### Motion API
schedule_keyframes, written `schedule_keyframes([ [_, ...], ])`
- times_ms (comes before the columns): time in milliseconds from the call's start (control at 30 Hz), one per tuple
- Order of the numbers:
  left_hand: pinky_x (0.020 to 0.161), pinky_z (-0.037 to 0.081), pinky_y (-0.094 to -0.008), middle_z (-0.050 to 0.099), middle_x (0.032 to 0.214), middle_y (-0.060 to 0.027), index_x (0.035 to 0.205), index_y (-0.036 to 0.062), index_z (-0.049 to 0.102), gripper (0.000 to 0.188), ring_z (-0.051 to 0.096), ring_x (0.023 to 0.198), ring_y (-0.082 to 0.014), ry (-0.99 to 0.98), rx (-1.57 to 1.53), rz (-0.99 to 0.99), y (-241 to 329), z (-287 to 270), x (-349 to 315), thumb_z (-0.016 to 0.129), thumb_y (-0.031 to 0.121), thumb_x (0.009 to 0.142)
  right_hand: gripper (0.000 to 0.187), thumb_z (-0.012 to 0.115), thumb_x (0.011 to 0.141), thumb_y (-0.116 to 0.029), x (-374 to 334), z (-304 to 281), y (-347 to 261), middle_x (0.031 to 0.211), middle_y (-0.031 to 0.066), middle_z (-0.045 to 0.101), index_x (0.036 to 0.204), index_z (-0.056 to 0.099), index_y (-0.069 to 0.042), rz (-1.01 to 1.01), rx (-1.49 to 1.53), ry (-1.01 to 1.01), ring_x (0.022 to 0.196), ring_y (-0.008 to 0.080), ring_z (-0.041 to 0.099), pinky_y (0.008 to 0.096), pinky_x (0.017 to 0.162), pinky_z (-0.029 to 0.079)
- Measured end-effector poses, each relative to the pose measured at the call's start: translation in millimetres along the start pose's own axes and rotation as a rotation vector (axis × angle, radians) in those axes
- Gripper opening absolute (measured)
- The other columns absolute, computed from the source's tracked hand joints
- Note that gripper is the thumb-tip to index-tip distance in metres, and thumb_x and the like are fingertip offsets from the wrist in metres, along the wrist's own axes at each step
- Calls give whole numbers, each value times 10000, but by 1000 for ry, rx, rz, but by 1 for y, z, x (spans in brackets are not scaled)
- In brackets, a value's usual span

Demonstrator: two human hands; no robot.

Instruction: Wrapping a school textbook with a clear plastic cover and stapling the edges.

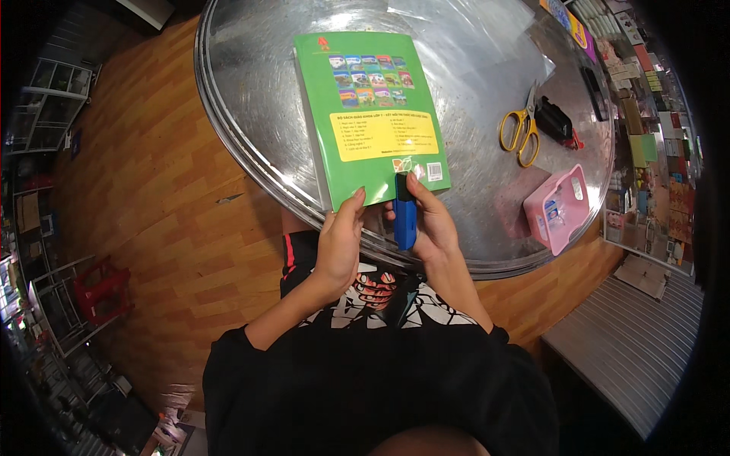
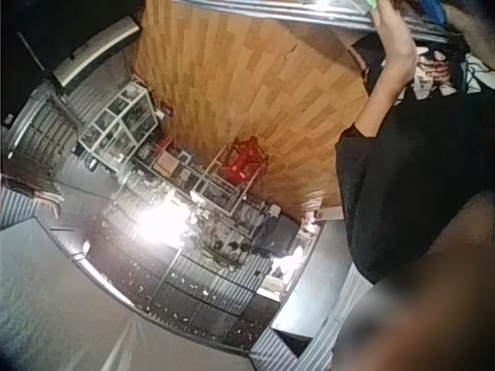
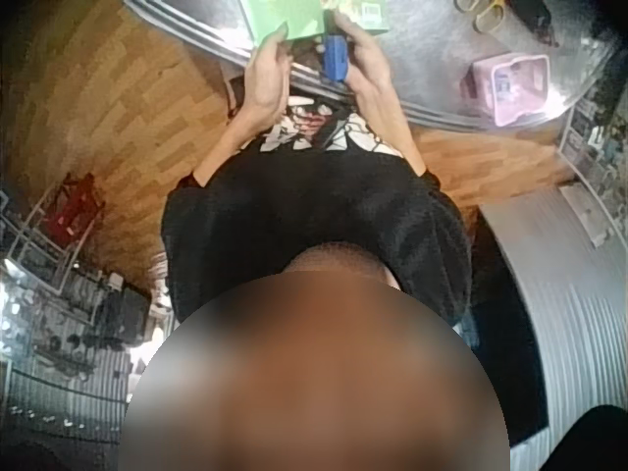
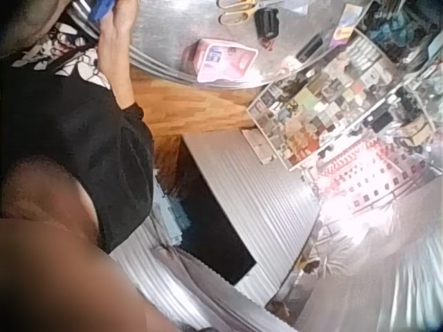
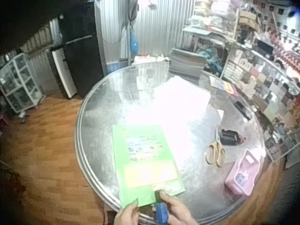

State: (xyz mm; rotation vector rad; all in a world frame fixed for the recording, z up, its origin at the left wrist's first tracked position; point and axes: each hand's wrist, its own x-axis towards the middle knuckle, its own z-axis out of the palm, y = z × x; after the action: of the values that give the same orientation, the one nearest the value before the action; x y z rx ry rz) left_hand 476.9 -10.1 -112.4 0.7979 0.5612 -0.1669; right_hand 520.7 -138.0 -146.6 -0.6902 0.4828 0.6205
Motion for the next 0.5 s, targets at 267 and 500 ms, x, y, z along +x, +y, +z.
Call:
schedule_keyframes([
  [267,951,298,-324,490,1165,-104,1156,-34,441,357,438,1092,-179,74,147,-2,0,-8,4,419,211,898,315,625,797,-188,-36,-6,-14,821,84,590,1017,528,15,79,-182,4,735,167,592,254,684,488],
  [500,818,402,-311,564,1047,-118,1120,-38,485,376,537,965,-186,6,392,61,6,-26,6,432,264,901,387,724,648,-104,-68,-20,-21,879,109,540,972,541,2,-764,-1379,537,821,238,538,320,739,420],
])
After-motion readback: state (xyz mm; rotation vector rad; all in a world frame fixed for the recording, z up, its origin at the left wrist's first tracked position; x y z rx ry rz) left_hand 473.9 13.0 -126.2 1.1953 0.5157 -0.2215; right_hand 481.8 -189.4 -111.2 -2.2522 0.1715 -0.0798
